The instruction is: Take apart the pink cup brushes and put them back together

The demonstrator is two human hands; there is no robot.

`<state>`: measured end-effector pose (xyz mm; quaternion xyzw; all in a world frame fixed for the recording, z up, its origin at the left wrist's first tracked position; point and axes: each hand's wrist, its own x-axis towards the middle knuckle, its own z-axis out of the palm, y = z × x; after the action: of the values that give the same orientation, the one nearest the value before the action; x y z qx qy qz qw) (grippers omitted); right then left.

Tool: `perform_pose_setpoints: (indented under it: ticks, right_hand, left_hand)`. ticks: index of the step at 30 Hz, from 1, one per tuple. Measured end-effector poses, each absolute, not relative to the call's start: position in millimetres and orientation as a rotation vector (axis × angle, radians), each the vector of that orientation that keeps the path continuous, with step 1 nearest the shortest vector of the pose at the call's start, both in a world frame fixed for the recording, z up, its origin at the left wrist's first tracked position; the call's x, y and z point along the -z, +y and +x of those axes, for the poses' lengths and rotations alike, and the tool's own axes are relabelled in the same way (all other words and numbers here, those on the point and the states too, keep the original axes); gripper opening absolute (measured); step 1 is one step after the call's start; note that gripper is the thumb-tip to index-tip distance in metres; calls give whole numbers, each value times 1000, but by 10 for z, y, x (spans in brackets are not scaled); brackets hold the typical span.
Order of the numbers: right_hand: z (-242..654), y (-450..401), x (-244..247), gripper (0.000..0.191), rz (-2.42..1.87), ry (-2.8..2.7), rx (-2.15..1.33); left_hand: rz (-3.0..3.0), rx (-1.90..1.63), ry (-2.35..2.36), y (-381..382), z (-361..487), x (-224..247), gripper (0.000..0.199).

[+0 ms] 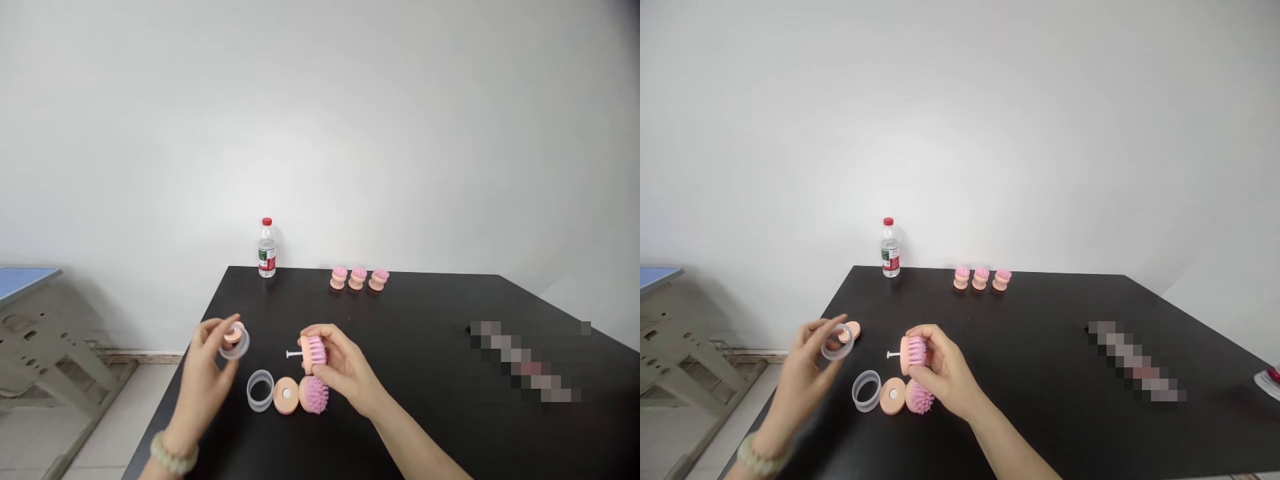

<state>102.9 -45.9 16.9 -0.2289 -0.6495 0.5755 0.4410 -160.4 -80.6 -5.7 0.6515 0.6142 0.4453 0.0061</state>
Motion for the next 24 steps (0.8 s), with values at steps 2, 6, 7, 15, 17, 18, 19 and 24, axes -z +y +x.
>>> perform_pose_setpoints:
  ticks: [2,6,7,15,17,18,19,24]
  right_hand:
    - [1067,-603,-229,36,-550,-1682,-1257]
    - [1133,-868,-333,37,-585,-1890,-930]
    - [1145,-918,-347,36,-599,-1929,-879]
    - [1218,-1069,-264,41,-718,-2062,-795]
    - [1237,-1080,-229,47,-739,-2067,-796]
    - [1247,-1087,-218,50,-752,-2067,-798]
    - [1257,-1094,-212,53,-766,-2068,-805]
    - [1305,-1136,-226,53,-771,-2049,-887]
  left_hand:
    - [2108,-1428,1757,-988,-1343,44,37]
    - [2074,-1412,1585,-1221,-981,80,36]
    - [2053,-1409,1552,-1251,-933,86,36]
    - [2109,-1447,1396,-1388,-779,54,40]
    - [2095,-1494,1363,-1418,-757,64,41]
    - [2075,-1516,1346,-1431,-748,73,40]
    - [2046,-1536,1333,-1441,-738,83,40]
    - [1950,-1543,1234,-1469,-690,126,44]
